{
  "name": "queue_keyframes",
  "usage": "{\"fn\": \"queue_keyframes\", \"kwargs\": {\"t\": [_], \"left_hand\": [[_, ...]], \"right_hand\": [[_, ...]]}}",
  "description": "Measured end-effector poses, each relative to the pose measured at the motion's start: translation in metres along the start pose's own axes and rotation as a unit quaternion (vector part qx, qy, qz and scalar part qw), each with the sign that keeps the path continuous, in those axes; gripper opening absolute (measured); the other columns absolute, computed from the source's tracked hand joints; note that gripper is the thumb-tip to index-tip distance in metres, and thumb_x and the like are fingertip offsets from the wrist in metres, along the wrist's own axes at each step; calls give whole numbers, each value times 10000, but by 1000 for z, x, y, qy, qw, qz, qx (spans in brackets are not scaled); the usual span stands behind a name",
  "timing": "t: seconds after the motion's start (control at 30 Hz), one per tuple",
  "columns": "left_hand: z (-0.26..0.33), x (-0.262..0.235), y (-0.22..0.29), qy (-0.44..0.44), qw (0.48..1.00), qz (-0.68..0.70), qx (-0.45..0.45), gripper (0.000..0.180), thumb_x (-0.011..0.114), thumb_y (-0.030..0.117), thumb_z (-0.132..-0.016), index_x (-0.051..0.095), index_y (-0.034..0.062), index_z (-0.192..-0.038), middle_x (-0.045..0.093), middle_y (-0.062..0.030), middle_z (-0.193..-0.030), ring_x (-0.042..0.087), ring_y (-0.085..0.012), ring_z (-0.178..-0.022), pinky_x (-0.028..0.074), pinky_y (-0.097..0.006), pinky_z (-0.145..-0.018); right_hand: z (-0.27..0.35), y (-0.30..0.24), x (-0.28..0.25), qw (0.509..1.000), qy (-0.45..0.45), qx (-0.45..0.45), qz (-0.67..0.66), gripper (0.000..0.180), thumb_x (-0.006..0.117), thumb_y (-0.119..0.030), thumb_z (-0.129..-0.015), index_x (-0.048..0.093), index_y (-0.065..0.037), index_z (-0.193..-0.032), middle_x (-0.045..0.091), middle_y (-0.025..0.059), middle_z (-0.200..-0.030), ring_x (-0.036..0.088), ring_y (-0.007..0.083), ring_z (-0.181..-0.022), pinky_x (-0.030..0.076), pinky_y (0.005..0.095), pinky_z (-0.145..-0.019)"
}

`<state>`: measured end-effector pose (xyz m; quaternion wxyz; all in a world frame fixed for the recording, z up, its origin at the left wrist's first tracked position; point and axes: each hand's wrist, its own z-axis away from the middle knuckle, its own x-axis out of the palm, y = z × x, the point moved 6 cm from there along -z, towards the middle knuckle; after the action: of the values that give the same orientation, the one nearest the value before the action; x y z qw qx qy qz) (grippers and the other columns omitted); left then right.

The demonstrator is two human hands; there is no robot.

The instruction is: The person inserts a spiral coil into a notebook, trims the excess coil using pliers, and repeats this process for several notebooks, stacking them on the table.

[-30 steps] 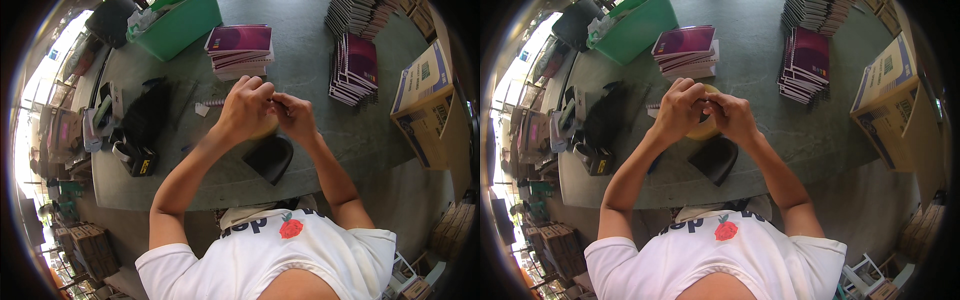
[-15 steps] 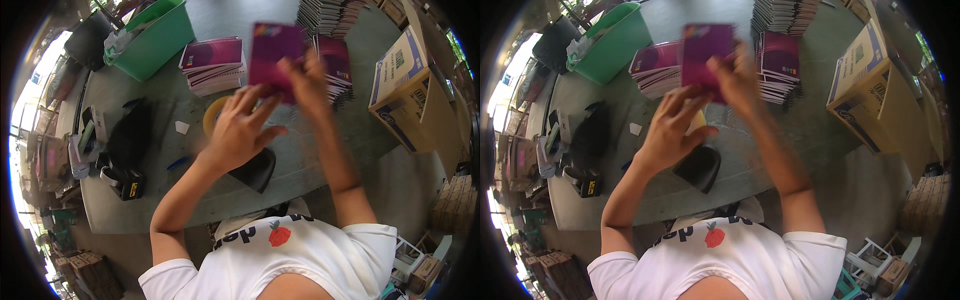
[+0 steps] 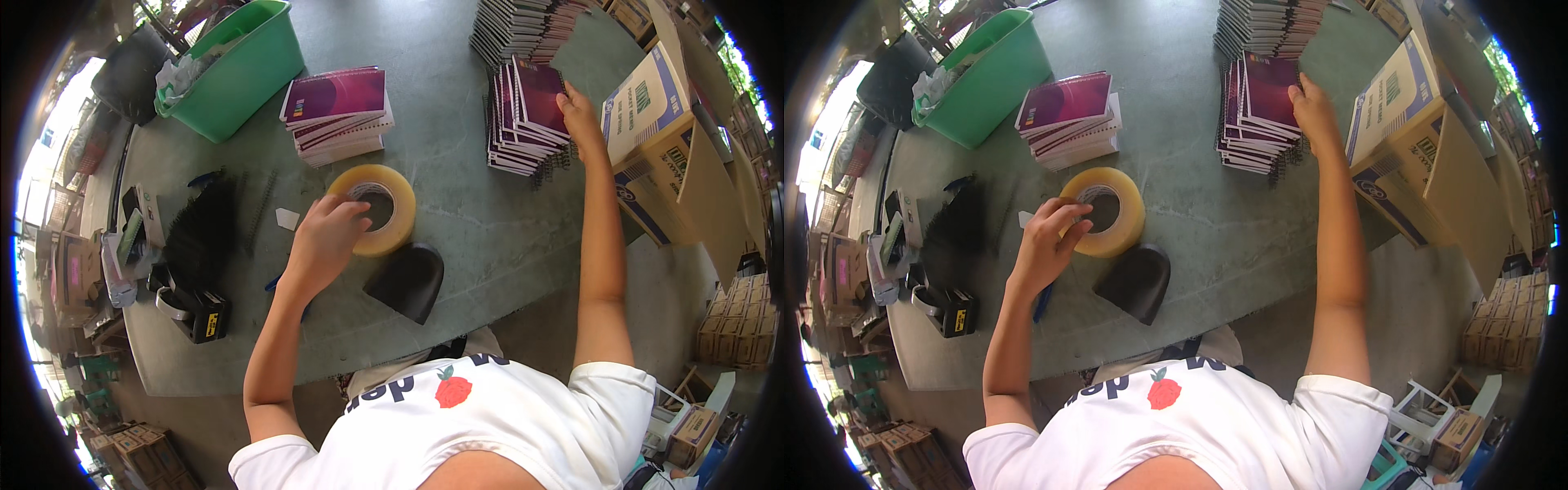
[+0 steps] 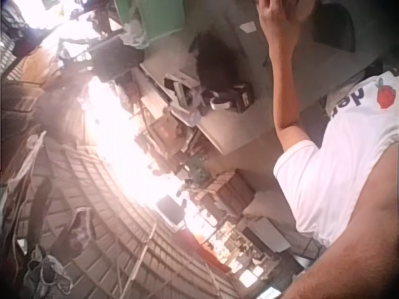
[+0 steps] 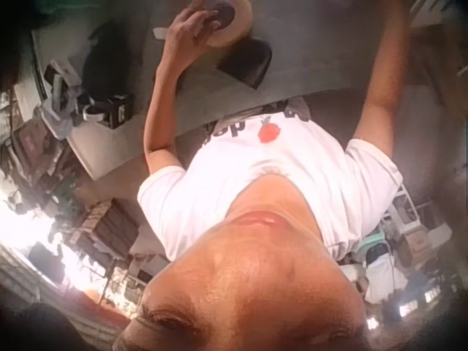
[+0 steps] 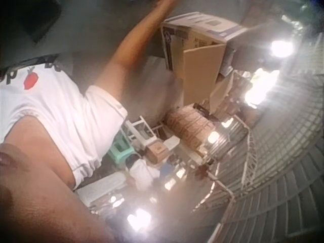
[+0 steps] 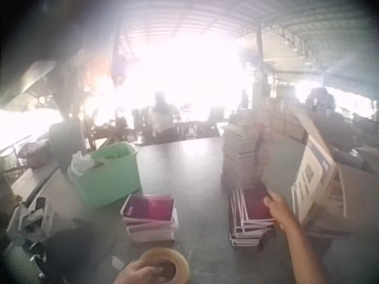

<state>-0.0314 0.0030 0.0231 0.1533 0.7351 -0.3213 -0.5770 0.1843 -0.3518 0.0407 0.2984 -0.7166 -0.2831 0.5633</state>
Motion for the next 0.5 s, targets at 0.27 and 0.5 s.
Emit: {"fn": "queue_keyframes", "kwargs": {"t": [0.27, 0.5], "left_hand": [[12, 2, 9, -20, 999, -23, 25, 222, 667, 81, -787, 639, 42, -1004, 612, -126, -940, 579, -297, -893, 467, -377, -779], [32, -13, 6, -31, 999, 27, 7, 261, 691, 118, -785, 632, 49, -1030, 618, -110, -1039, 569, -270, -976, 470, -361, -828]], "right_hand": [[78, -182, 110, 870, 31, -488, 65, 506, 589, -248, -864, 466, 11, -1282, 380, 219, -1397, 355, 355, -1306, 282, 453, -1079], [119, -224, 199, 867, -93, -465, 156, 454, 596, -26, -762, 546, -28, -1213, 570, 147, -1236, 564, 312, -1111, 454, 391, -935]]}}
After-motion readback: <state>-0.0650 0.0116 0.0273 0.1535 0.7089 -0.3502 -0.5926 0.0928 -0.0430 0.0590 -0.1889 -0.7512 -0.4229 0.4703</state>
